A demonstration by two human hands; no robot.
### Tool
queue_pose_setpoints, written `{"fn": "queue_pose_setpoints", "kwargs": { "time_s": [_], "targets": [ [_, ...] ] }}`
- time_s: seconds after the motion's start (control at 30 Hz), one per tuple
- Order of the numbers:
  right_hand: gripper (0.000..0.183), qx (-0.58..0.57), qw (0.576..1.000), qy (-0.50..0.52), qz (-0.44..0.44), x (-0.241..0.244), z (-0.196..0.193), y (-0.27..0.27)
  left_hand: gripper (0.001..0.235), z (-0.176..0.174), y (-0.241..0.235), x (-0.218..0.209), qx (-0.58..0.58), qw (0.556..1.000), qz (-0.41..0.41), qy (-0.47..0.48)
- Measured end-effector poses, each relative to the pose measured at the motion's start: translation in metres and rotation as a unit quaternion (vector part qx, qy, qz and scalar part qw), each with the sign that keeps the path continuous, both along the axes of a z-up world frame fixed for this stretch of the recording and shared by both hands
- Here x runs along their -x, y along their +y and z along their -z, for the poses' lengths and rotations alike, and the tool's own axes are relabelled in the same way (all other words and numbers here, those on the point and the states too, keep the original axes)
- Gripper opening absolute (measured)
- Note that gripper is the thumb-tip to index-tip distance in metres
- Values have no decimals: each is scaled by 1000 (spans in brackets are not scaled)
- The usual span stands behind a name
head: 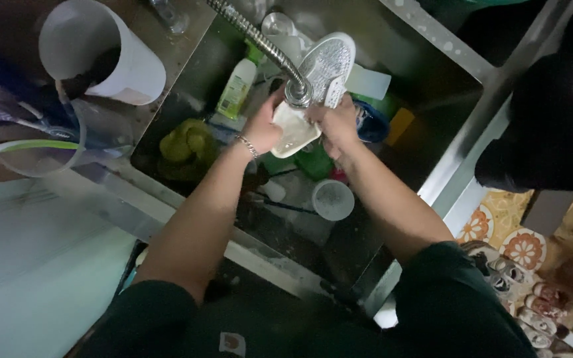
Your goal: The person washes a white shoe and a blue shoe in a kitchen sink. They rinse the shoes under running water and scrub them with a brush, focusing on the soles and uppers. The person handles the shoes one at a time, turning them over to clean different sides.
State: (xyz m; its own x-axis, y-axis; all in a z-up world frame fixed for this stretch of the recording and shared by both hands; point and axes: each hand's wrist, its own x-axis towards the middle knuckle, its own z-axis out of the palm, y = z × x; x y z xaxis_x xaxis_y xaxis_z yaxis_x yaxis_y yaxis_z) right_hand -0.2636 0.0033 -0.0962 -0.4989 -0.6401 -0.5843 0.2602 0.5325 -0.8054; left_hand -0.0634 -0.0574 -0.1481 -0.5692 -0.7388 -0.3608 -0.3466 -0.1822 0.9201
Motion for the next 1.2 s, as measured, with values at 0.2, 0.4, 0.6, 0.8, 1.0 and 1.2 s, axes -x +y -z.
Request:
{"fn": "queue_pose_setpoints", "kwargs": {
  "time_s": [0.2,0.4,0.6,0.8,1.0,1.2],
  "targets": [
    [86,10,996,6,89,-10,-60,42,88,69,27,37,-61,992,-11,109],
    [100,279,906,304,90,-8,-25,126,83,-28,74,36,-31,987,-16,156],
    [74,520,765,371,76,-27,-7,179,67,-173,104,21,-74,991,-42,107],
    [87,536,788,302,34,-54,-60,225,77,-60,144,-4,674,723,-41,145],
    [60,355,930,13,97,-59,-30,228,141,-88,195,-67,419,908,-7,-18],
    [43,191,918,-336,89,-42,24,111,108,-177,230,-109,259,951,-161,-52]
  ]
}}
